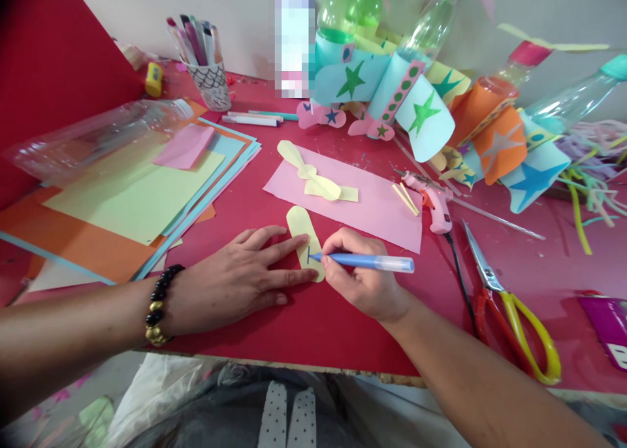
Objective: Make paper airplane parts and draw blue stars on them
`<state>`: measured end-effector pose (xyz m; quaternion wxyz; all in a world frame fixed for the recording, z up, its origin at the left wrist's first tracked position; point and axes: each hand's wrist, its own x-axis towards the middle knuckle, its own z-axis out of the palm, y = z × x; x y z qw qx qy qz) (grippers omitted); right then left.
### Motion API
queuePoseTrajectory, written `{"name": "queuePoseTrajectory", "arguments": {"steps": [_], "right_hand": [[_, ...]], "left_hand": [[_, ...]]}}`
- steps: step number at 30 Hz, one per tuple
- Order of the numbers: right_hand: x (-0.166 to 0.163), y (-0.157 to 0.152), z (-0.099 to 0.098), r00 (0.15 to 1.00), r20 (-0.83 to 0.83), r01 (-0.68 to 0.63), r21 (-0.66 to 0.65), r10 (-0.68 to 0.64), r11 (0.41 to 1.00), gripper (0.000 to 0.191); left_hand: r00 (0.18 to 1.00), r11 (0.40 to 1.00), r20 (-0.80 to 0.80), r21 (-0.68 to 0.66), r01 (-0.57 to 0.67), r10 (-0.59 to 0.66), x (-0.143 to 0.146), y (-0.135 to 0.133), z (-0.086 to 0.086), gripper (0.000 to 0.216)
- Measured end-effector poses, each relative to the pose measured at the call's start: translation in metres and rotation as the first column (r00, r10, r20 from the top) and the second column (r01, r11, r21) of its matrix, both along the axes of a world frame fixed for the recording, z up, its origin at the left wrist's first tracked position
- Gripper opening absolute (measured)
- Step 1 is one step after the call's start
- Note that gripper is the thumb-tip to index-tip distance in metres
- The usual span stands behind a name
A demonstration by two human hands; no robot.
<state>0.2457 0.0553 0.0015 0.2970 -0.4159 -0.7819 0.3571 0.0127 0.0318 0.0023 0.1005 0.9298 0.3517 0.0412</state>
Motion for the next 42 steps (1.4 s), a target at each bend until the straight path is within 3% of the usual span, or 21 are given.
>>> {"name": "queuePoseTrajectory", "arguments": {"steps": [13,42], "right_hand": [[-0.0035,0.0043,-0.0043,0.996,0.037,0.079,0.015,-0.079,0.997,0.003],[0.0020,0.0013,0.0035,0.998,0.050,0.040,0.059,-0.042,0.997,0.011]], "left_hand": [[1.000,1.000,-0.011,0.012,-0.003,0.003,0.0011,-0.0008,0.0025,0.041],[0.999,1.000,-0.044,0.012,0.009,-0.008,0.0011,0.0004,0.0022,0.042]]}}
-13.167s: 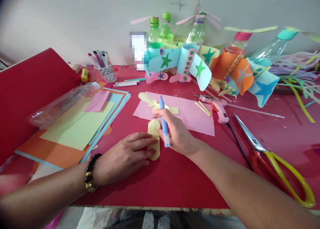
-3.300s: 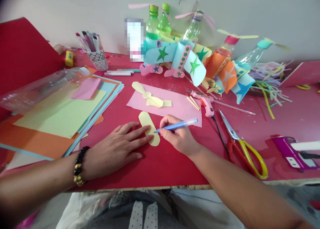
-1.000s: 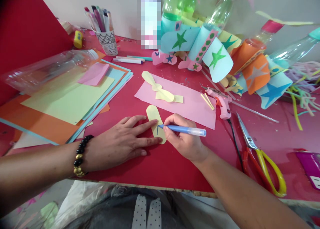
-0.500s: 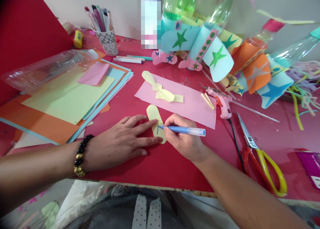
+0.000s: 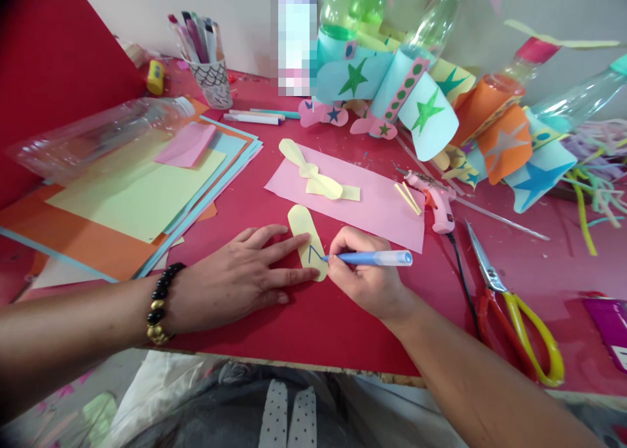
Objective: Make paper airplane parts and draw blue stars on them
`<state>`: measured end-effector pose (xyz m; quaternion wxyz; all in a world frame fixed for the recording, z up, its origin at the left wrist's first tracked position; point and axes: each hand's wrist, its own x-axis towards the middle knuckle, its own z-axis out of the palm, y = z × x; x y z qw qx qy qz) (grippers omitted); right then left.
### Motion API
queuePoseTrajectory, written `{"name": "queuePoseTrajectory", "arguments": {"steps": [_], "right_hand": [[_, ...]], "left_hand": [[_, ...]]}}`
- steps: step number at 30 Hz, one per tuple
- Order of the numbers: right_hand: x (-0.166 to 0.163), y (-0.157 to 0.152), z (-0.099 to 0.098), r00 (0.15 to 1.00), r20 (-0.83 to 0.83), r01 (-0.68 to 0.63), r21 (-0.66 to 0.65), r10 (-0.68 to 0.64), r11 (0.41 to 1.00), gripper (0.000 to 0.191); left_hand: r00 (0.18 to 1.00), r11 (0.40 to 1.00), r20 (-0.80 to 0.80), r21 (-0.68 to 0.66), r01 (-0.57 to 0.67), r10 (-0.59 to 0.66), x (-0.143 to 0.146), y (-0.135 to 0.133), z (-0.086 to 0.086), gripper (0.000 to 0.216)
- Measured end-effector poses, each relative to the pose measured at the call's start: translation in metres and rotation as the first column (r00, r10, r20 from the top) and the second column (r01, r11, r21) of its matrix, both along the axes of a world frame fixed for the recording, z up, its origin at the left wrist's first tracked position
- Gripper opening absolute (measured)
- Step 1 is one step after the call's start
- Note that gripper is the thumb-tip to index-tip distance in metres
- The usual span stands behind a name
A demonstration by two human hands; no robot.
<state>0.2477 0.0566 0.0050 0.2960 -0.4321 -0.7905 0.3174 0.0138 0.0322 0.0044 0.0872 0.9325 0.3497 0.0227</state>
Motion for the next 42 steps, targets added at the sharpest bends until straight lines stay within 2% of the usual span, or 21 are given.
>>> {"name": "queuePoseTrajectory", "arguments": {"steps": [10,26,32,42], "right_hand": [[-0.005,-0.006,0.000,1.000,-0.009,-0.021,0.045,0.022,0.999,0.005],[-0.011,-0.004,-0.006,0.998,0.041,-0.057,0.027,0.056,0.998,0.005],[-0.010,-0.004,-0.008,0.999,0.045,0.020,-0.003,-0.020,1.000,0.005],[-0.004,0.000,-0.006,0.983,0.072,0.164,0.044,-0.167,0.985,0.008]], "left_hand": [[0.999,1.000,0.039,0.006,0.009,-0.009,-0.002,0.000,-0.004,0.043],[0.999,1.000,0.036,-0.010,0.008,-0.008,-0.001,0.000,-0.003,0.044],[1.000,1.000,0.012,-0.011,0.013,-0.012,-0.001,0.000,-0.002,0.044],[1.000,1.000,0.016,0.012,0.003,-0.003,-0.001,-0.001,0.000,0.042]]}}
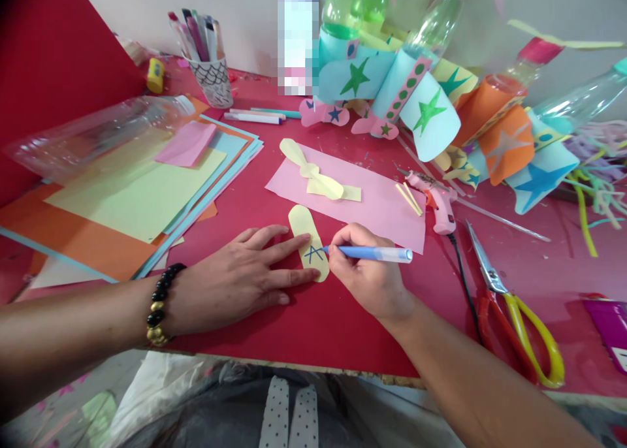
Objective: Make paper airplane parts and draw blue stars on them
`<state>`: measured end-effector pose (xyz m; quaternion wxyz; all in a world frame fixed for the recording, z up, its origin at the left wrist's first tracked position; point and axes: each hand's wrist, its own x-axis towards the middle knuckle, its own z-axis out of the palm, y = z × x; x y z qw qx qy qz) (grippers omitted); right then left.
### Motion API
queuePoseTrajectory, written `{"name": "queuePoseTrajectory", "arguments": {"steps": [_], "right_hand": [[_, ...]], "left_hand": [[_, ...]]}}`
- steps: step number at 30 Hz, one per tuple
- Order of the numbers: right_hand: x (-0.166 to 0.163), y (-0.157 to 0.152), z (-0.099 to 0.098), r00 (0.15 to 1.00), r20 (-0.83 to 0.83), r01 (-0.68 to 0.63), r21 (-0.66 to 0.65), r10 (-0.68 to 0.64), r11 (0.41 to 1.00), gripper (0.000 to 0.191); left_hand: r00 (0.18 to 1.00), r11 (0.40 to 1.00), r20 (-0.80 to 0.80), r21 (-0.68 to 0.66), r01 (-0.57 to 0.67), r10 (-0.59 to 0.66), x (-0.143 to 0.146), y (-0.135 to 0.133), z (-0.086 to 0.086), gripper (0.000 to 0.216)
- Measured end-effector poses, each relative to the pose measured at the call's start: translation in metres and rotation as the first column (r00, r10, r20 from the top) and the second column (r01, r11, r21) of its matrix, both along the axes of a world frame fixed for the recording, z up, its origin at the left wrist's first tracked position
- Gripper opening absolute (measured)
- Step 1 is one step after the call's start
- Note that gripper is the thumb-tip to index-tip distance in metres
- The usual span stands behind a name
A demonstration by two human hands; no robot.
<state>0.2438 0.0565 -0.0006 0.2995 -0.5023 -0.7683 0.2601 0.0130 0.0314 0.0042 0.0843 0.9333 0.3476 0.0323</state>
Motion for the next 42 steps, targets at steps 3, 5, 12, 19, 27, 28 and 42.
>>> {"name": "queuePoseTrajectory", "arguments": {"steps": [3,5,12,19,27,28,42], "right_hand": [[0.0015,0.0007,-0.0009,1.000,0.014,0.022,0.004,-0.022,1.000,0.009],[0.0023,0.0006,-0.0012,0.999,0.017,0.027,0.007,-0.027,1.000,0.009],[0.0047,-0.0015,0.0006,1.000,-0.021,0.009,0.014,-0.009,1.000,0.008],[0.0053,-0.0024,0.0018,1.000,0.011,0.005,0.032,-0.006,0.999,0.009],[0.0009,0.0007,0.0020,1.000,0.013,-0.016,0.025,0.016,1.000,0.008],[0.0004,0.0007,0.0022,1.000,0.010,-0.022,0.023,0.021,0.999,0.007],[-0.0014,-0.0047,0.0022,0.995,0.005,-0.098,-0.013,0.098,0.995,0.006]], "left_hand": [[1.000,1.000,0.012,0.007,0.002,-0.002,-0.0002,-0.0001,-0.0013,0.042],[1.000,1.000,0.017,0.005,-0.003,0.003,-0.0002,-0.0001,-0.0016,0.041],[1.000,1.000,0.014,-0.016,-0.009,0.009,0.0003,0.0005,-0.0006,0.041],[1.000,1.000,0.008,-0.024,-0.004,0.004,0.0000,0.0007,-0.0007,0.042],[1.000,1.000,0.012,-0.010,-0.002,0.003,0.0003,0.0001,-0.0010,0.042],[1.000,1.000,0.016,-0.003,-0.004,0.004,0.0004,0.0000,-0.0009,0.042],[1.000,1.000,0.009,0.021,-0.009,0.009,0.0008,-0.0004,-0.0005,0.041]]}}
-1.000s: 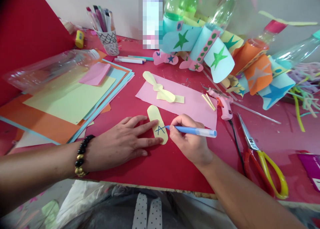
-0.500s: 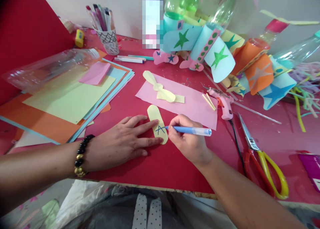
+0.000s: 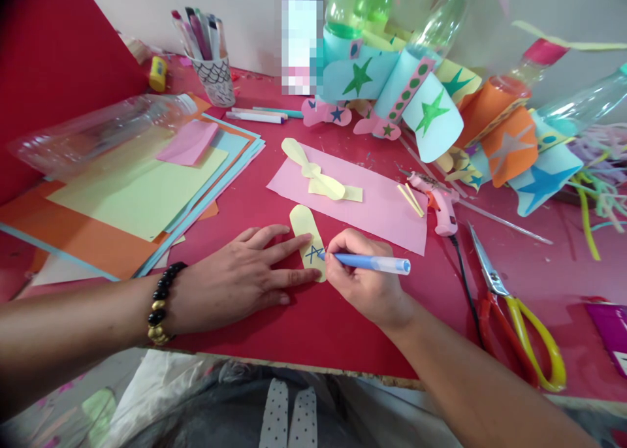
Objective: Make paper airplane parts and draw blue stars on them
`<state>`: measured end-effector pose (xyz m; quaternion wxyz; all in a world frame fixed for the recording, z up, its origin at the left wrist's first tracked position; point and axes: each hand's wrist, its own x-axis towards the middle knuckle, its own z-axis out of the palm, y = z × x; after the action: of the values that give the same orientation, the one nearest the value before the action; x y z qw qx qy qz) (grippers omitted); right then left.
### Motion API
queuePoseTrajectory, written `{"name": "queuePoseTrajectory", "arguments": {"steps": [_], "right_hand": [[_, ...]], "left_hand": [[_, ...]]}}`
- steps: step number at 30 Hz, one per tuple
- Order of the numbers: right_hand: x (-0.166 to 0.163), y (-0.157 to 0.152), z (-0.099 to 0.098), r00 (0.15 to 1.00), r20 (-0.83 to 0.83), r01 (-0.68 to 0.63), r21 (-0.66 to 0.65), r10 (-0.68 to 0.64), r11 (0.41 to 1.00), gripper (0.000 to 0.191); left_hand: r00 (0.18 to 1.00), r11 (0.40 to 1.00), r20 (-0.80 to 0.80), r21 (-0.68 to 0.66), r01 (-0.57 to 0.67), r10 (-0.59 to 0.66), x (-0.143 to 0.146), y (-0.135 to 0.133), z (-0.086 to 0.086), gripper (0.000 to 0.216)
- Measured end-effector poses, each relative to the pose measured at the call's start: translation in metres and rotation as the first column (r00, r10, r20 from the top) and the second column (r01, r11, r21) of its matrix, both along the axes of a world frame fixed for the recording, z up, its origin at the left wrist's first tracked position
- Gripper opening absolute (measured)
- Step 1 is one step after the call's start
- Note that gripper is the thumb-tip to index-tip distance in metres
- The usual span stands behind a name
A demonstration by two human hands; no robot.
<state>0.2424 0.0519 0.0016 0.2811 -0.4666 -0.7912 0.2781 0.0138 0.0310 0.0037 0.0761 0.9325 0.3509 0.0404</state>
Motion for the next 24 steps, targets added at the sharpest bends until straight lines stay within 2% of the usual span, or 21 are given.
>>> {"name": "queuePoseTrajectory", "arguments": {"steps": [16,24], "right_hand": [[-0.0029,-0.0042,0.0036,0.994,0.018,-0.107,0.002,0.107,0.994,0.007],[-0.0022,-0.0041,0.0016,0.996,-0.018,-0.085,0.008,0.085,0.996,0.005]], "left_hand": [[1.000,0.998,0.016,-0.056,0.005,-0.004,-0.0016,0.0003,-0.0008,0.043],[1.000,0.999,0.031,-0.051,0.004,-0.003,-0.0018,0.0009,-0.0008,0.044]]}}
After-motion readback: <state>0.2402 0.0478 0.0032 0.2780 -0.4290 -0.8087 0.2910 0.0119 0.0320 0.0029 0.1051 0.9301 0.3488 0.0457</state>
